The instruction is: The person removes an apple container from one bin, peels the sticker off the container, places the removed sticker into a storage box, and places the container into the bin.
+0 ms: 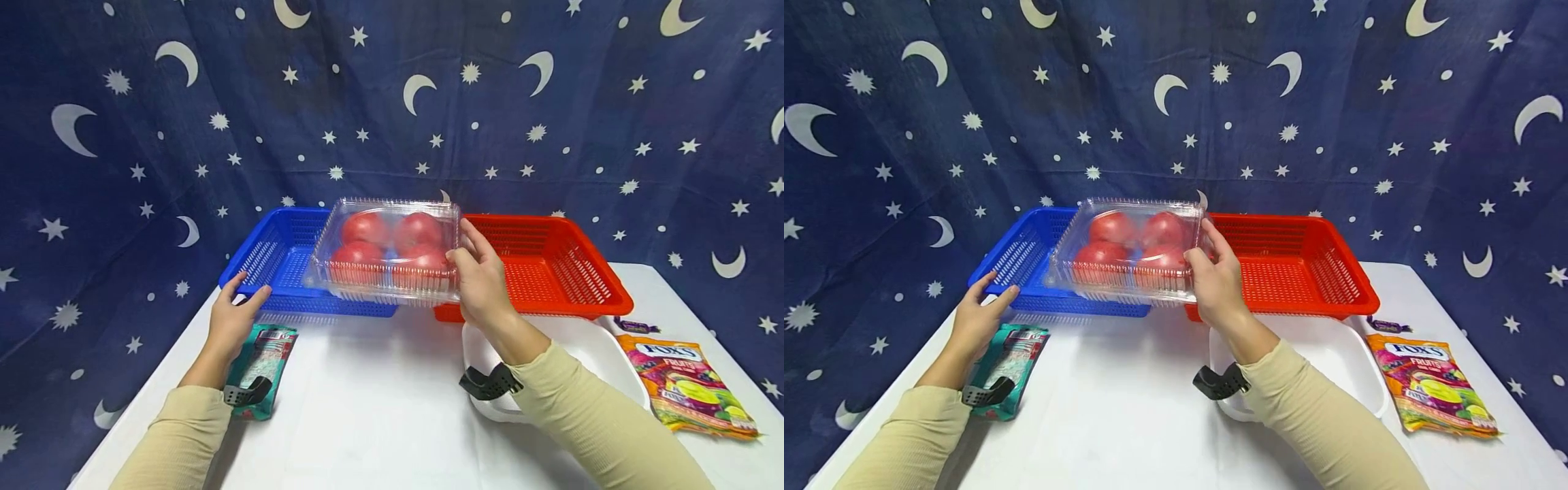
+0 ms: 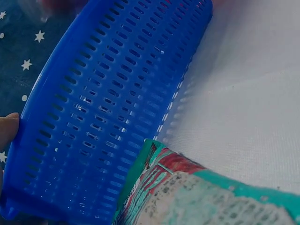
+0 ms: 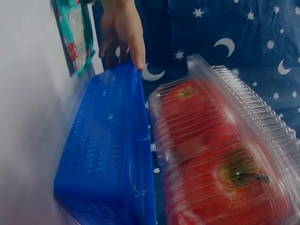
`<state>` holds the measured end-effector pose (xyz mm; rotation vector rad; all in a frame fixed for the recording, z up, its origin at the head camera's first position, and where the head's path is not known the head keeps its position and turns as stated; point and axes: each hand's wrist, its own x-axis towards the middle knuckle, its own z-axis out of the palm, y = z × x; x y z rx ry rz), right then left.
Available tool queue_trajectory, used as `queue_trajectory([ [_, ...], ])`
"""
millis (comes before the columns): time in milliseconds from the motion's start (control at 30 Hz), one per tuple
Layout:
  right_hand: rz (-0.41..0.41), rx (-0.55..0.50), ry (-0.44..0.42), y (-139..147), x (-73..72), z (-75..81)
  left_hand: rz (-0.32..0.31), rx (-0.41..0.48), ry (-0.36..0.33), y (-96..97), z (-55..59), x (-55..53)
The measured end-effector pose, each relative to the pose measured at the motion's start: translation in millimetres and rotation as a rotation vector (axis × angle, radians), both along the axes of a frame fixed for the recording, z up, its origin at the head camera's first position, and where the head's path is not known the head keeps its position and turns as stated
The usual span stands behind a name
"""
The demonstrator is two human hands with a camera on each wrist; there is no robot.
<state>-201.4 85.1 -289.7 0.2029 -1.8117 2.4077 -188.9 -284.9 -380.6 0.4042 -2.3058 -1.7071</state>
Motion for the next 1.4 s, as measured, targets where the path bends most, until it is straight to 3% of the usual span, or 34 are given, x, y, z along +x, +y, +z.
queue_trajectory([
  [200,-0.052,0.022,-0.008,-24,-28.8,2.5,0.009,-0.033,-0.004,0.0,2.5,0.1],
  [433,-0.101,0.102,-0.028,-52,-54.9,-8.2,0.009,-0.051,-0.006,-0.6,4.2,-1.2],
  [667,-0.100,0.168,0.007,-83,-67.3,-14.3,0.019,-0.056,0.001,-1.3,4.3,-0.6],
  [1067,-0.074,0.221,-0.119,-114,-78.1,-40.5,0.011,-0.034,-0.008,2.1,0.3,-2.8],
  [1200,-0.026,0.287,-0.158,-116,-80.9,-43.4,0.008,-0.028,-0.005,2.5,0.9,-3.7],
  [1400,0.174,0.461,-0.186,-113,-83.8,-41.9,0.025,-0.036,0.002,-0.7,-0.1,-2.2],
])
